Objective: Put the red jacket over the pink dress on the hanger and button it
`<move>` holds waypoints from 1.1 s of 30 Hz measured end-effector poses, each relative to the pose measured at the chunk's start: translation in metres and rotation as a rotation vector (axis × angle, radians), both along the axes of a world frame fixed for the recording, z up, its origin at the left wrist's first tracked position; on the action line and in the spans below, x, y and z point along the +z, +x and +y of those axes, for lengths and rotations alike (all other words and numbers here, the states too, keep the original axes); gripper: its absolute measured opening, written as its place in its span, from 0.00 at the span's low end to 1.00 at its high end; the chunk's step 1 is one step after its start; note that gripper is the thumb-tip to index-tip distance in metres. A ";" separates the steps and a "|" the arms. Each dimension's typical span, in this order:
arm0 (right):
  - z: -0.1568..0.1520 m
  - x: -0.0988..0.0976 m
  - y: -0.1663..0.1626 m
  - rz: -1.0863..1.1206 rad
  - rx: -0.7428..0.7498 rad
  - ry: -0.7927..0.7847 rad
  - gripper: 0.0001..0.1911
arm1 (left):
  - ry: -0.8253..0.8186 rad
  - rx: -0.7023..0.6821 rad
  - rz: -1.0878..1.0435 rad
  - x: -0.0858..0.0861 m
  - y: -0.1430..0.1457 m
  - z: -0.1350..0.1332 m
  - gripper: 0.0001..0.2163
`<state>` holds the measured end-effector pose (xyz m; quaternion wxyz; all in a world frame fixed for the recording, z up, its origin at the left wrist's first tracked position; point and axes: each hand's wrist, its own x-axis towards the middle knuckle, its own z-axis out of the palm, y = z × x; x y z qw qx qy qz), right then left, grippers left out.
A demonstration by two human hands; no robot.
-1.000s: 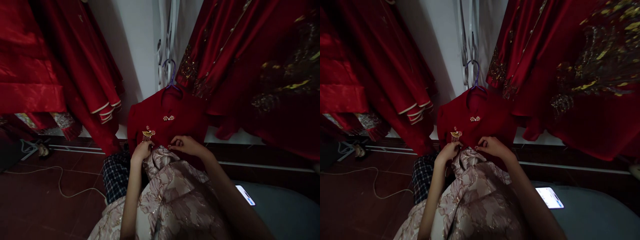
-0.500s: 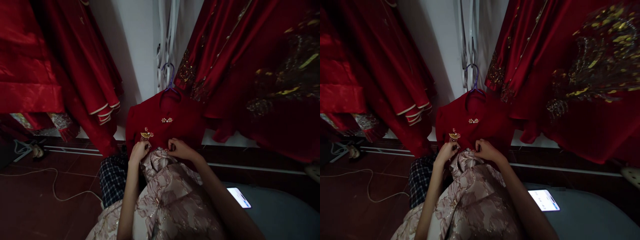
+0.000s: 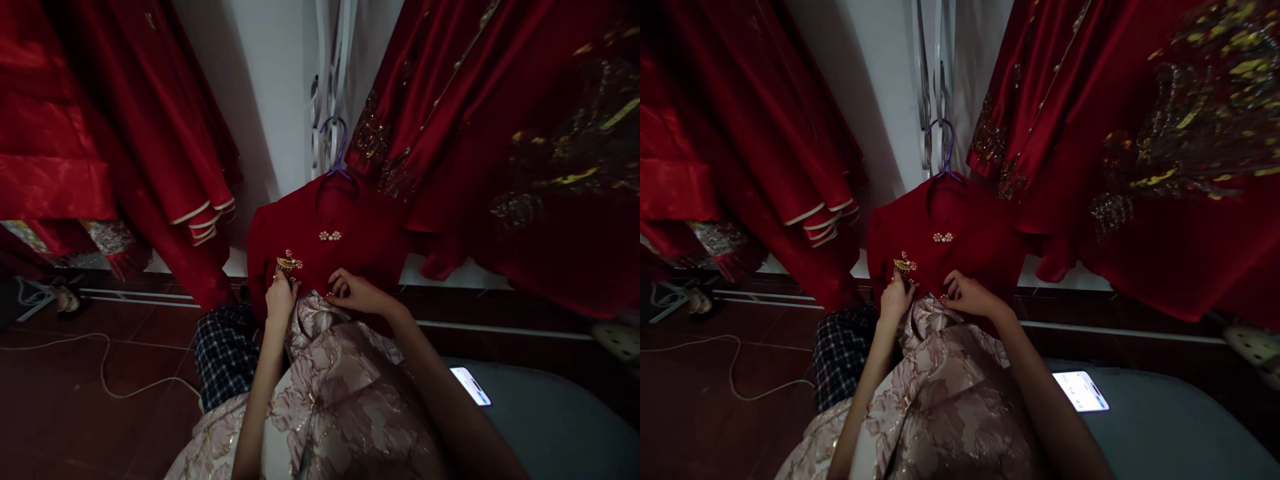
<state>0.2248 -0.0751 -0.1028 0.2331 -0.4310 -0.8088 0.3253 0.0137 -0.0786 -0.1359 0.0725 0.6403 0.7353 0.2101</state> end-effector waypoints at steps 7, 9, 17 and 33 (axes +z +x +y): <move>0.003 -0.012 -0.004 -0.077 0.074 -0.064 0.11 | 0.000 -0.048 -0.017 0.002 -0.012 0.001 0.15; 0.003 -0.010 -0.004 -0.038 0.059 -0.081 0.12 | 0.018 -0.042 -0.068 0.011 -0.018 -0.003 0.15; -0.012 0.029 -0.012 0.309 0.044 -0.214 0.18 | 0.219 -0.199 -0.268 0.062 -0.025 -0.029 0.06; -0.009 0.004 -0.046 0.581 -0.105 -0.203 0.15 | -0.032 -0.529 -0.803 0.050 -0.019 -0.020 0.09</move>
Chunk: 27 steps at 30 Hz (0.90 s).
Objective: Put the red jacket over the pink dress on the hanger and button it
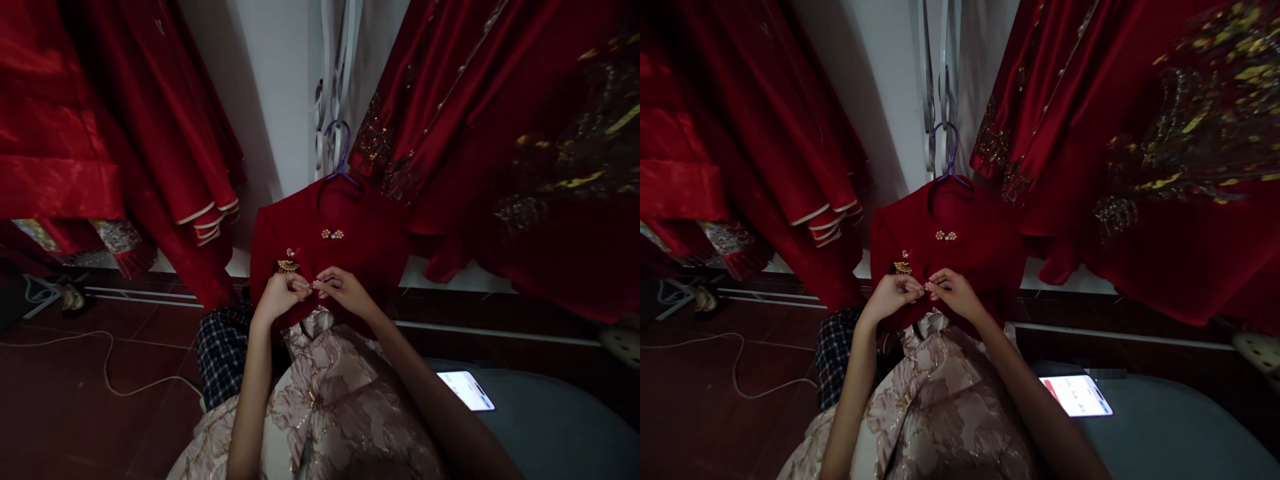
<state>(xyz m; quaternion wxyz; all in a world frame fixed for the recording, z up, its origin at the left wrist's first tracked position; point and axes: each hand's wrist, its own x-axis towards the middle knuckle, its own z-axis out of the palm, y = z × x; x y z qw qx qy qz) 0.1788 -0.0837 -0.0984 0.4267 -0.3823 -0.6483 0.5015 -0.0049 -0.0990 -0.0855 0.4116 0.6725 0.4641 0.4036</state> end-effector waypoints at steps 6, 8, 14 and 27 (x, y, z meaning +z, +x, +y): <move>-0.001 0.001 -0.002 -0.077 -0.060 0.053 0.15 | -0.084 0.021 -0.083 0.001 0.004 -0.001 0.11; -0.001 0.000 -0.002 -0.117 -0.078 0.080 0.14 | -0.069 0.073 -0.055 -0.003 0.006 0.001 0.10; -0.001 0.002 -0.001 -0.223 -0.140 0.162 0.11 | -0.121 0.114 -0.082 -0.012 0.009 0.006 0.09; -0.010 0.017 0.028 -0.515 0.071 0.117 0.40 | -0.363 0.224 0.175 -0.011 -0.042 -0.005 0.10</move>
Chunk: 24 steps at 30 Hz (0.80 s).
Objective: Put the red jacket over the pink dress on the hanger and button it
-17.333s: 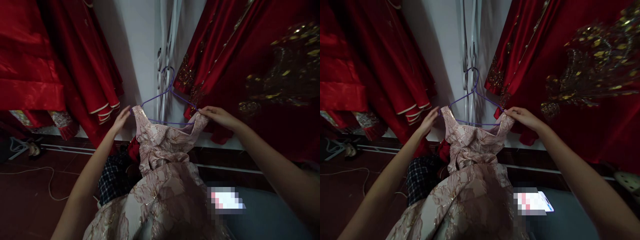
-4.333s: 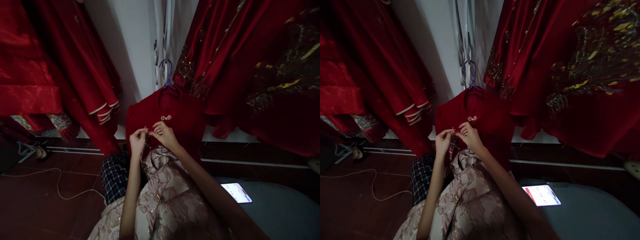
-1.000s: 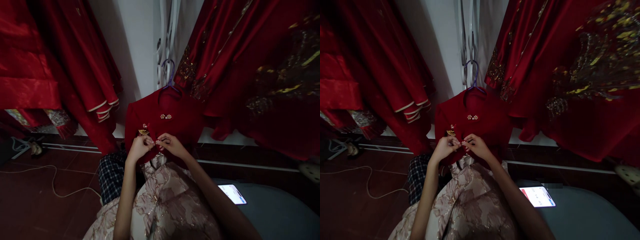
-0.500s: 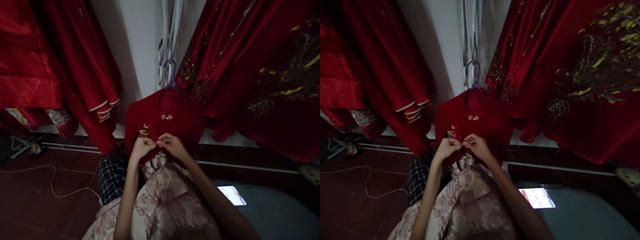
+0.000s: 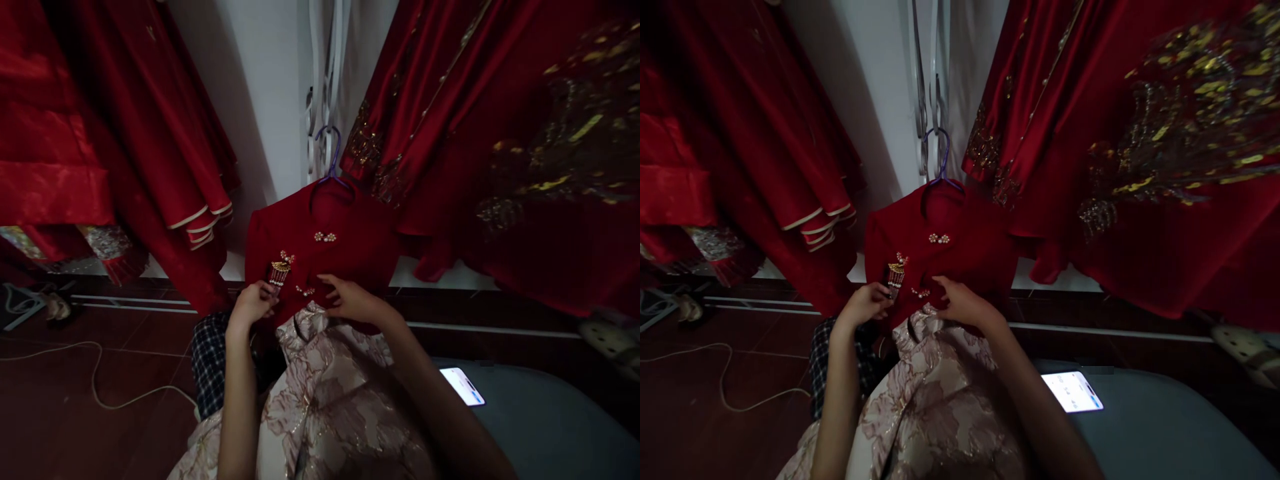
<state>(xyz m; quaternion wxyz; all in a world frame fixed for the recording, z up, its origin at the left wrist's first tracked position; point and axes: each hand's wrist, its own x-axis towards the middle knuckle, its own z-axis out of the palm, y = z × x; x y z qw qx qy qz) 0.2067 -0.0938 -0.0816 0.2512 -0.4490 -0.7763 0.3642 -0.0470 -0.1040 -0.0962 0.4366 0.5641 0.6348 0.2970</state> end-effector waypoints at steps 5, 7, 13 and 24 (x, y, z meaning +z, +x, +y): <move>-0.009 0.032 0.019 -0.005 -0.121 0.181 0.37 | 0.000 -0.219 0.282 0.002 -0.014 -0.010 0.13; -0.010 0.035 0.022 0.003 -0.103 0.138 0.38 | 0.087 -0.329 0.260 0.006 -0.002 -0.011 0.14; -0.010 0.028 0.024 -0.024 -0.089 0.093 0.37 | 0.338 -0.426 0.273 0.021 0.033 -0.014 0.15; 0.000 0.009 -0.007 0.019 -0.001 0.178 0.13 | 0.414 -0.406 0.393 0.014 0.032 -0.010 0.18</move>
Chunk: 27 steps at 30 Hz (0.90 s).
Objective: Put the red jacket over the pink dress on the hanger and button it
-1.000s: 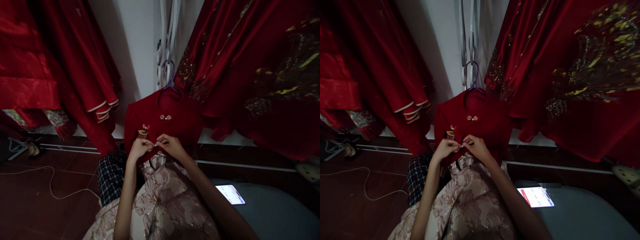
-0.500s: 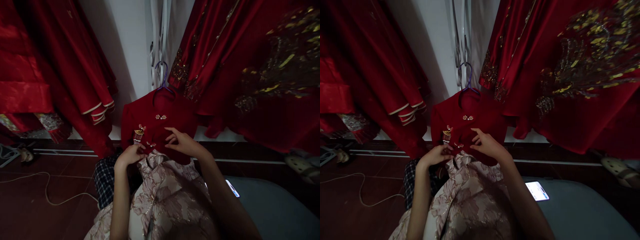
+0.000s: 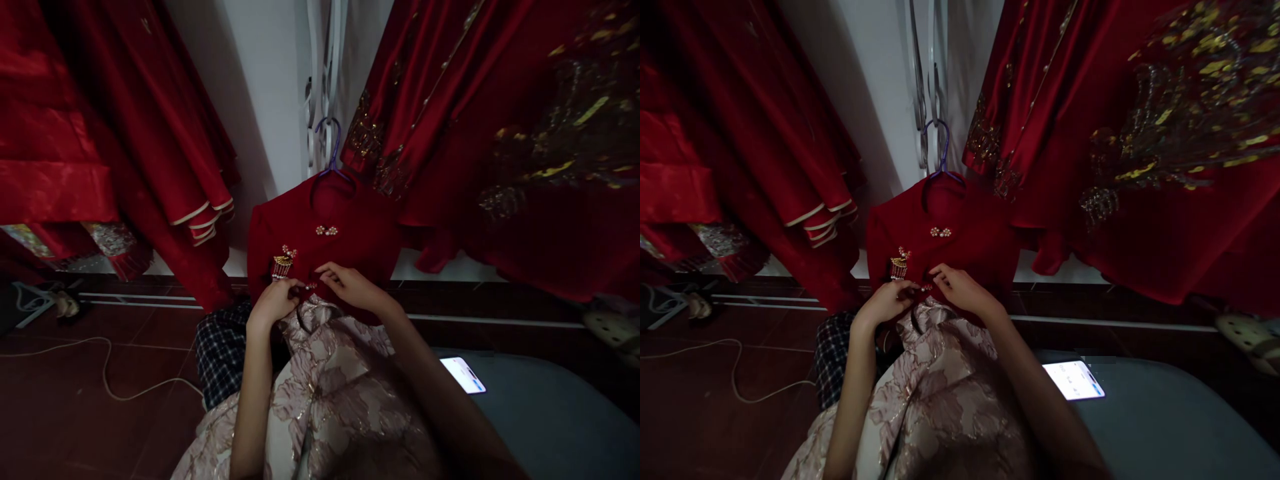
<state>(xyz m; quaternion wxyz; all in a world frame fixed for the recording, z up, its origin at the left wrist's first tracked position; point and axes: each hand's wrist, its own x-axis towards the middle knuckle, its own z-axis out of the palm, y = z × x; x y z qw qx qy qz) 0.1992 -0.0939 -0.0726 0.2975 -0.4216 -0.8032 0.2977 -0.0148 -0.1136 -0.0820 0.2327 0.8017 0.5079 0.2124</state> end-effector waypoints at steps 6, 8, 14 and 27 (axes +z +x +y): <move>0.018 -0.037 -0.009 0.003 0.011 -0.068 0.12 | -0.003 0.017 -0.031 -0.006 0.007 0.005 0.14; 0.020 -0.042 -0.010 0.015 0.023 -0.076 0.12 | 0.016 0.028 -0.048 -0.008 0.009 0.007 0.10; 0.021 -0.041 -0.007 0.069 0.054 -0.133 0.12 | 0.046 0.024 -0.122 -0.011 0.014 0.010 0.06; 0.020 -0.037 -0.005 0.067 0.077 -0.131 0.09 | 0.073 0.068 -0.165 -0.016 0.014 0.015 0.06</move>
